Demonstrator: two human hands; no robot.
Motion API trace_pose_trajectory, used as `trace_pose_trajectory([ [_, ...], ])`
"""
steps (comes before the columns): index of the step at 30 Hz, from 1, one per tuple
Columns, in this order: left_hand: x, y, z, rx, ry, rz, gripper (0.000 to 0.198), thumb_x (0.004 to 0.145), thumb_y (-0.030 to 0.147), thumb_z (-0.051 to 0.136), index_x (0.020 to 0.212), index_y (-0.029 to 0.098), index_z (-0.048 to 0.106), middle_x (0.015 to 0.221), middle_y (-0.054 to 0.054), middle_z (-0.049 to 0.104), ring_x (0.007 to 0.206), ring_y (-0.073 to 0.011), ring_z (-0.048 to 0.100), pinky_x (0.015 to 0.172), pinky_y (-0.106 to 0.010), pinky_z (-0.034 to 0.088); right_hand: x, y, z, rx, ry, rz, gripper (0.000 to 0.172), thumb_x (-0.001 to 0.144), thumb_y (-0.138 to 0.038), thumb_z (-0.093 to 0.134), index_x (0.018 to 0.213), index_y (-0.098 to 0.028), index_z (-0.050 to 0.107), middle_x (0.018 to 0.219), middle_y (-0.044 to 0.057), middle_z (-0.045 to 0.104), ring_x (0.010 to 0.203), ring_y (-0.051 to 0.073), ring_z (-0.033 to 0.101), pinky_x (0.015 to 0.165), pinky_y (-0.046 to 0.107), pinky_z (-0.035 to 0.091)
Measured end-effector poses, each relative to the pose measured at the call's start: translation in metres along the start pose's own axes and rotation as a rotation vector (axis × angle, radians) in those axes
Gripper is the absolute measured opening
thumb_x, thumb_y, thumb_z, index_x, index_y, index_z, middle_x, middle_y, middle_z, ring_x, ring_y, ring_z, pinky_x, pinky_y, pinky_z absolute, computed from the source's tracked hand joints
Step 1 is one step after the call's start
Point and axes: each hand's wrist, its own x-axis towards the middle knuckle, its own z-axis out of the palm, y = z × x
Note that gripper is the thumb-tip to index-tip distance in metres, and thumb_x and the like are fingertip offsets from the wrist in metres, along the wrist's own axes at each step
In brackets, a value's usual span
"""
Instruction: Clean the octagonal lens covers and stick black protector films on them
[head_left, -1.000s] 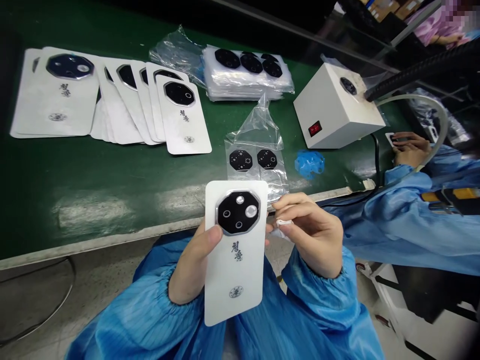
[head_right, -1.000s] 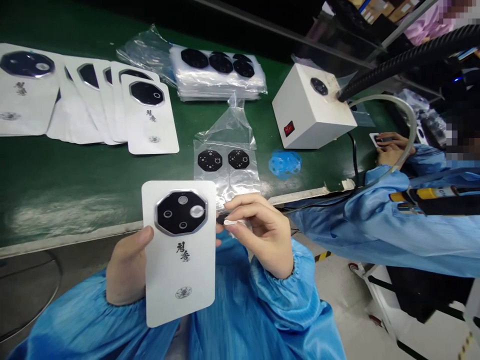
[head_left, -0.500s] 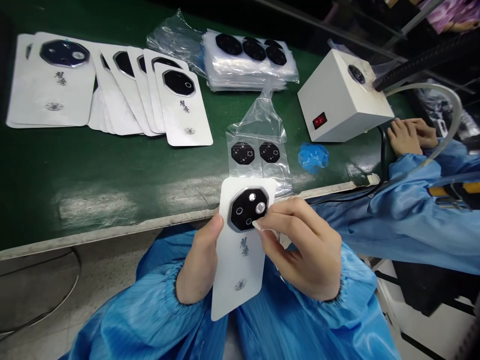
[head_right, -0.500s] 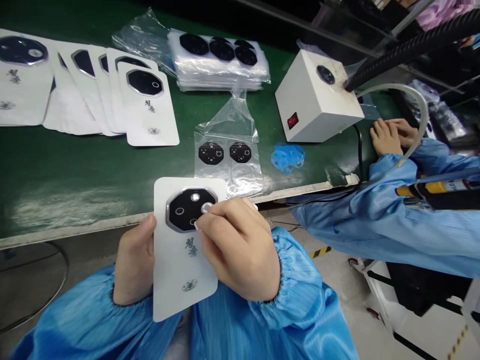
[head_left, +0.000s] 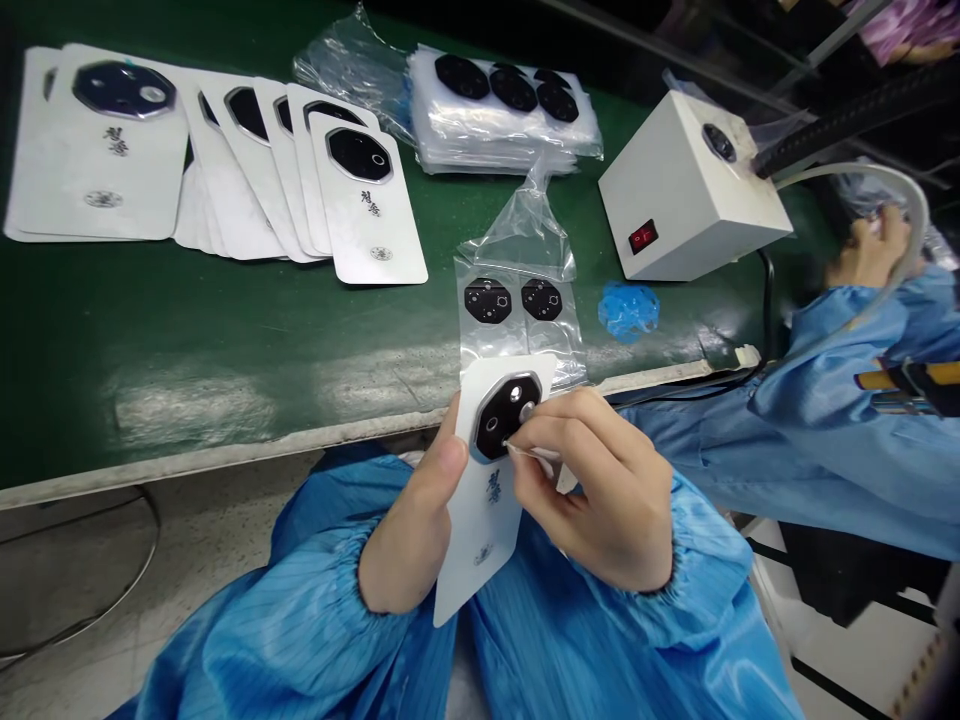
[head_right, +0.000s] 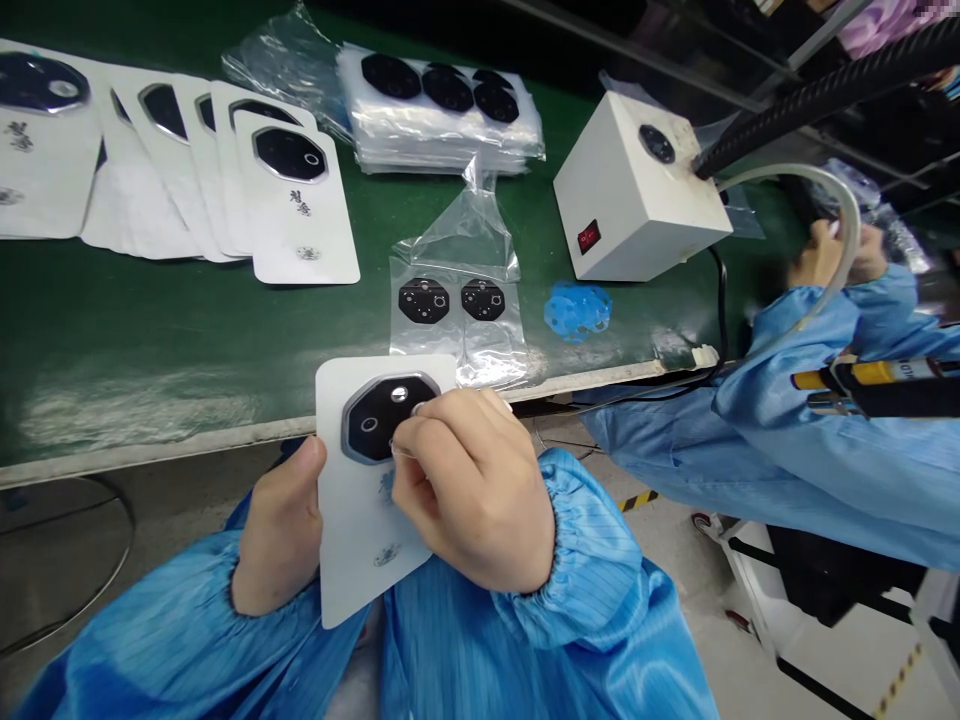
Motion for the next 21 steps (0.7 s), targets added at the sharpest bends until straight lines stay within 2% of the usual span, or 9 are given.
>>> trace_pose_trajectory([
  [4, -0.0001, -0.0013, -0.0026, 0.082, -0.003, 0.066, 0.035, 0.084, 0.048, 0.051, 0.108, 0.025, 0.062, 0.111, -0.001, 0.065, 0.121, -0.0282, 0.047, 0.102, -0.038, 0.038, 0.0006, 0.0001, 0.0008, -0.002, -0.009, 0.010, 0.018, 0.080, -0.002, 0.051, 0.080, -0.020, 0.052, 0.073, 0.003, 0.057, 0.069, 0.015, 0.053, 0.059, 0.030, 0.043],
  [9, 0.0019, -0.0031, -0.0023, 0.106, -0.079, 0.138, 0.026, 0.088, 0.044, 0.046, 0.093, 0.025, 0.064, 0.116, 0.001, 0.062, 0.126, -0.0257, 0.043, 0.108, -0.037, 0.033, 0.0013, -0.0013, 0.0025, -0.018, 0.022, 0.032, 0.015, 0.079, -0.001, 0.051, 0.076, -0.016, 0.054, 0.071, 0.003, 0.056, 0.067, 0.014, 0.053, 0.058, 0.028, 0.043],
  [15, 0.0007, -0.0072, -0.0025, 0.177, -0.052, 0.194, 0.038, 0.090, 0.043, 0.040, 0.121, 0.025, 0.055, 0.125, -0.001, 0.057, 0.130, -0.0264, 0.037, 0.111, -0.037, 0.026, 0.0010, -0.0028, 0.0036, -0.065, 0.020, 0.025, 0.014, 0.079, -0.002, 0.050, 0.073, -0.014, 0.054, 0.070, 0.004, 0.055, 0.067, 0.014, 0.053, 0.059, 0.028, 0.043],
  [21, -0.0006, -0.0088, -0.0045, 0.135, -0.065, 0.181, 0.040, 0.091, 0.043, 0.040, 0.126, 0.026, 0.051, 0.124, -0.001, 0.056, 0.132, -0.0262, 0.033, 0.111, -0.037, 0.025, 0.0009, -0.0006, 0.0022, -0.015, -0.020, 0.037, 0.015, 0.079, 0.000, 0.049, 0.071, -0.012, 0.056, 0.068, 0.004, 0.055, 0.066, 0.014, 0.052, 0.058, 0.028, 0.042],
])
